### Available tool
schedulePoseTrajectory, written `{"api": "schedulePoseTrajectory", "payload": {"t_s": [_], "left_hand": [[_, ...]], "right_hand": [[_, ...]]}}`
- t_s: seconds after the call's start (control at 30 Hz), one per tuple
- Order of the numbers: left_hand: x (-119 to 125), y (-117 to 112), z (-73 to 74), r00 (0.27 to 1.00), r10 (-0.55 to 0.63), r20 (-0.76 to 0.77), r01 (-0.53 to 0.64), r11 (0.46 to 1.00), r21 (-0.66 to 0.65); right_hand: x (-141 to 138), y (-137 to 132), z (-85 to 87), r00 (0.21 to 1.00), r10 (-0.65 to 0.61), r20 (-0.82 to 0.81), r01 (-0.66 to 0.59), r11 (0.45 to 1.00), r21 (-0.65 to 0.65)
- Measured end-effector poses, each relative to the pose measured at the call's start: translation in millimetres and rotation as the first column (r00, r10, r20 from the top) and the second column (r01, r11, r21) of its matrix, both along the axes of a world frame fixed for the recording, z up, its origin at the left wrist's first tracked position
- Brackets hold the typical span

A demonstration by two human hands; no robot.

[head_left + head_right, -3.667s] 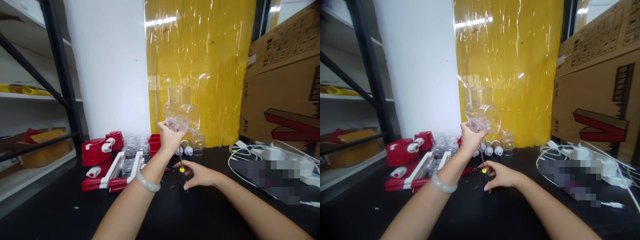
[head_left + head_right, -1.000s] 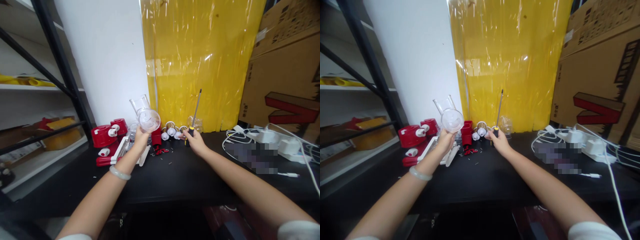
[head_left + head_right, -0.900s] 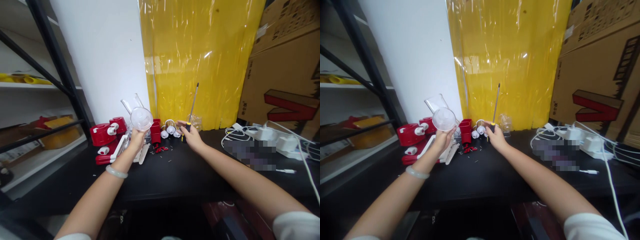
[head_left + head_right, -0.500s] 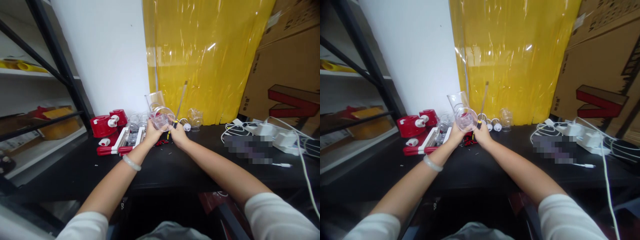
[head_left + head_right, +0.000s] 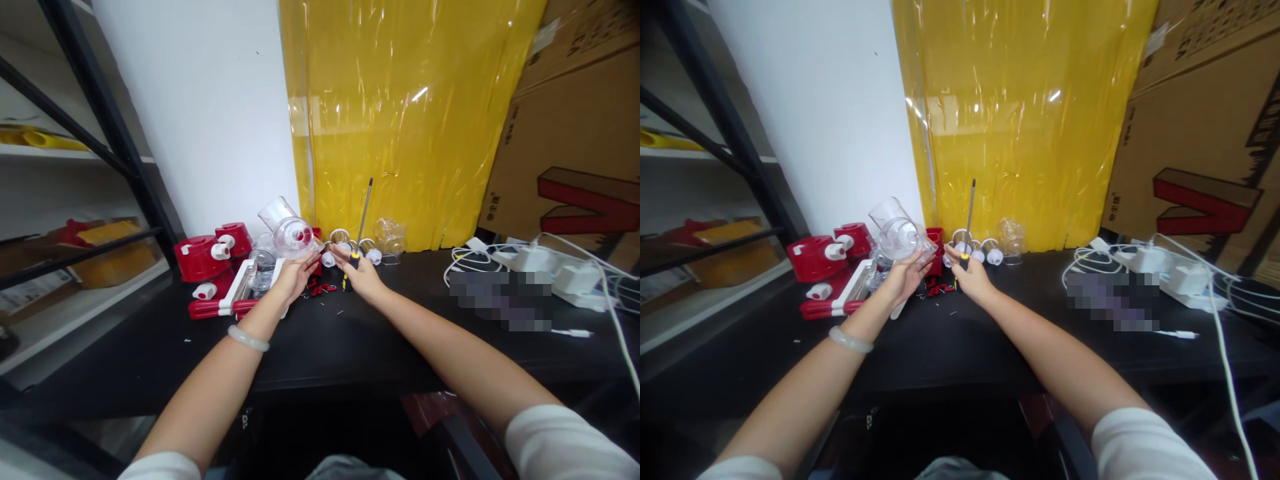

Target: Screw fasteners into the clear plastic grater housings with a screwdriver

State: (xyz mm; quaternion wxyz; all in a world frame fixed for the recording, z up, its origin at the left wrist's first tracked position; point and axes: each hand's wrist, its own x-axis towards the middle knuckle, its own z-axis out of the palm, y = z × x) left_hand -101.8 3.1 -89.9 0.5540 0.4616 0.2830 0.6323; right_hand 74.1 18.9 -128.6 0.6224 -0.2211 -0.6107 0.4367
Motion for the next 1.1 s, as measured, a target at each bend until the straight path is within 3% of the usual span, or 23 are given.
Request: {"api": "schedulePoseTrajectory", "payload": {"t_s": [0.2,0.6,0.83,0.93,1.1], "left_hand": [[2.0,-7.7,0.5,0.993,-0.103,0.064,0.108,0.991,-0.074],[9.0,-5.9,-2.9,0.998,-0.005,0.065,0.008,0.999,-0.053],[12.4,-17.4,-5.8,0.99,-0.14,0.034,0.141,0.99,-0.03],[10.2,-20.6,-3.8,0.983,-0.176,0.057,0.178,0.983,-0.038],[9.7,-21.9,1.5,0.976,-0.214,0.049,0.216,0.976,-0.039]], "right_hand": [[-2.0,-6.6,-2.5,1.0,-0.013,0.012,0.013,0.999,0.046],[-1.1,-13.4,-6.2,0.996,-0.066,0.059,0.067,0.997,-0.025],[-8.2,-22.9,-3.7,0.987,-0.129,0.092,0.137,0.987,-0.088],[-6.1,-21.7,-1.9,0.982,-0.185,0.043,0.189,0.975,-0.118],[-0.3,-18.0,3.7,0.984,-0.175,-0.029,0.17,0.976,-0.136]]}}
